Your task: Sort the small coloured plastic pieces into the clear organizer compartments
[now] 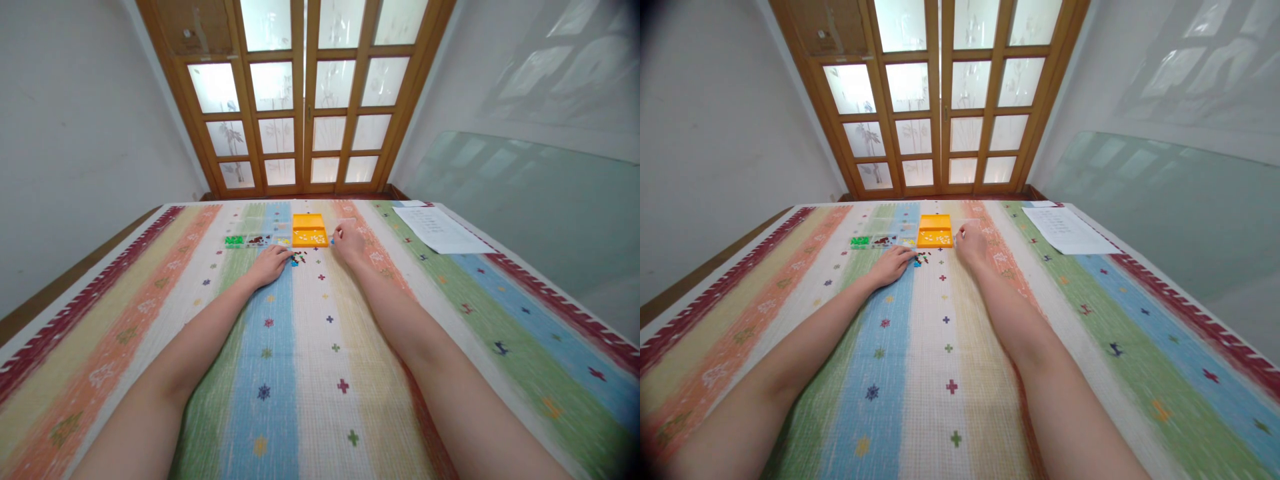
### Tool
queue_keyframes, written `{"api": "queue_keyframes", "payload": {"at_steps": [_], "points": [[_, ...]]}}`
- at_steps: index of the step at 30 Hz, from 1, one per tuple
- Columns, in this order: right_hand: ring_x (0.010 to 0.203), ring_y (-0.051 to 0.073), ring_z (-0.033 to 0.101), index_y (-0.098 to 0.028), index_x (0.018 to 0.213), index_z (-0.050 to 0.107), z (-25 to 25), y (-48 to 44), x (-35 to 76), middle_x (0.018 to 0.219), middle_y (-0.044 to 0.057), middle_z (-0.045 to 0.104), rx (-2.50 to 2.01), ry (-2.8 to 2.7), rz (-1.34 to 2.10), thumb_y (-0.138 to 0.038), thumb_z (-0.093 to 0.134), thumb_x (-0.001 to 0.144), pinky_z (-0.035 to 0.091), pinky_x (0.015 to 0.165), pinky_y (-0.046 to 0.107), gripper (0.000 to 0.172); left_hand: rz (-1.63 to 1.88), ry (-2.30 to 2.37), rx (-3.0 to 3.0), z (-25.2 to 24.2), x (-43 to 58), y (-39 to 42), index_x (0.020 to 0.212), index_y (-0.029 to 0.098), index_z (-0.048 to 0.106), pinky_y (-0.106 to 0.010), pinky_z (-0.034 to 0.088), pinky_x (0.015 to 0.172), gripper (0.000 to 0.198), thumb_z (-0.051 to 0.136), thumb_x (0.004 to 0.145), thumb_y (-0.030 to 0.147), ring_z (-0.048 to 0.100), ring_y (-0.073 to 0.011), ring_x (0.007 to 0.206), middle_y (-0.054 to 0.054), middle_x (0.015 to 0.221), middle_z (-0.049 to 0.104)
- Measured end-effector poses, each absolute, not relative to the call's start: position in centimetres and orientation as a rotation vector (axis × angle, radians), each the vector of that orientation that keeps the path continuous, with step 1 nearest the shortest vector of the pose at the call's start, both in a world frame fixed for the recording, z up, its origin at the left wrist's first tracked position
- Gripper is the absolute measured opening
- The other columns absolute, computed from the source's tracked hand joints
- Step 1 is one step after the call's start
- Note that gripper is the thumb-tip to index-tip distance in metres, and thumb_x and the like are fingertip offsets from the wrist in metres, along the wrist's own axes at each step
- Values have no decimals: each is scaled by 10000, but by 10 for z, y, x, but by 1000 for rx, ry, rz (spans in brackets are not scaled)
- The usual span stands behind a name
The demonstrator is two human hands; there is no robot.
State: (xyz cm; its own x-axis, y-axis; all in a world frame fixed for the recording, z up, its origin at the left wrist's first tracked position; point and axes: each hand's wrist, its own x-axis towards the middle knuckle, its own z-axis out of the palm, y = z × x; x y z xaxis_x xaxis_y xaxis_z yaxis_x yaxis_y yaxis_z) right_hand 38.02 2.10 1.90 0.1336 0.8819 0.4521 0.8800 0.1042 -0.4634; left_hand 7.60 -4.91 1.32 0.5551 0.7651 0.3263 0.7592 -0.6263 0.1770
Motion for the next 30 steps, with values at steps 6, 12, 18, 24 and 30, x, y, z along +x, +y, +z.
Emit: {"api": "queue_keyframes", "payload": {"at_steps": [6,12,18,24,30], "points": [[797,220,599,-210,957,716,19,16,374,923,82,729,-1653,-1760,19,-266,538,939,362,670,300,187,676,1402,2705,13,67,-44,1211,249,721,-445,443,1096,307,515,984,234,566,-269,1193,-90,1239,662],[814,213,613,-213,992,726,24,5,361,912,68,738,-1541,-1895,40,-252,541,951,379,719,302,194,738,1455,2633,11,61,-41,1163,227,735,-439,455,1066,272,556,958,223,581,-272,1155,-92,1167,683],[878,225,635,-209,994,718,21,2,353,974,80,752,-1486,-1958,62,-246,540,962,400,762,301,185,711,1472,2645,11,62,-40,1077,228,753,-421,464,1029,221,579,940,231,591,-266,1112,-86,1121,695],[889,224,640,-209,1020,716,17,3,351,991,82,754,-1441,-2010,59,-254,531,980,403,761,294,195,718,1515,2621,14,63,-42,926,215,716,-403,469,967,136,582,934,239,599,-258,1037,-80,1003,691],[876,217,638,-206,1026,715,18,1,348,991,81,756,-1435,-2048,46,-229,539,971,391,747,291,186,790,1572,2557,15,64,-43,950,212,705,-394,475,938,168,549,964,273,609,-254,1019,-80,1002,697]]}}
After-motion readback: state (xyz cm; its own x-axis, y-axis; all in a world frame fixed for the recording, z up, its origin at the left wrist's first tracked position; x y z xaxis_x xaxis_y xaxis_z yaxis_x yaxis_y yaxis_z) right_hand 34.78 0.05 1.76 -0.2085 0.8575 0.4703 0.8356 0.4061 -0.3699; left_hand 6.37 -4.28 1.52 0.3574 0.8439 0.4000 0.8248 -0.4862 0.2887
